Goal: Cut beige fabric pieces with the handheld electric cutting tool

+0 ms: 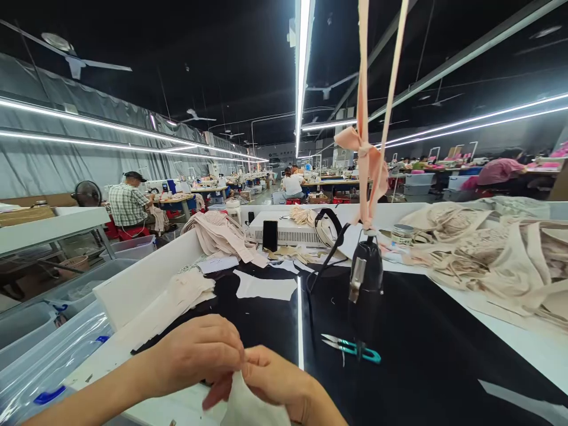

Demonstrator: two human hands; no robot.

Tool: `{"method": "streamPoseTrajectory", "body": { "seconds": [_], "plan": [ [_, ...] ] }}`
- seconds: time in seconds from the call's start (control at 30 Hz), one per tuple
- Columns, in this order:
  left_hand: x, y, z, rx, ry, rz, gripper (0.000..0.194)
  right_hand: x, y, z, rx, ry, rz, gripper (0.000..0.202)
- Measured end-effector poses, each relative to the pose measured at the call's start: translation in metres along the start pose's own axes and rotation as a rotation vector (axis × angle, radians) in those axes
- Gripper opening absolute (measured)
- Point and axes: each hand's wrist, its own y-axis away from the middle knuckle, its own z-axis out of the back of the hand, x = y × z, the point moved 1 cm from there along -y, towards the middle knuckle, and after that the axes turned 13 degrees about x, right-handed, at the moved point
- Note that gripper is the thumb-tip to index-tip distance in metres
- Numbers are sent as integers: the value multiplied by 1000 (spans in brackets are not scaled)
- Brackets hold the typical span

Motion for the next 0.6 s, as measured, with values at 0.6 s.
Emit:
{"method": "streamPoseTrajectory", "body": {
  "seconds": [0.6],
  "plan": [
    [83, 116, -30, 82, -48, 465, 26, -35, -8, 43, 111, 684, -606, 27]
  ]
}}
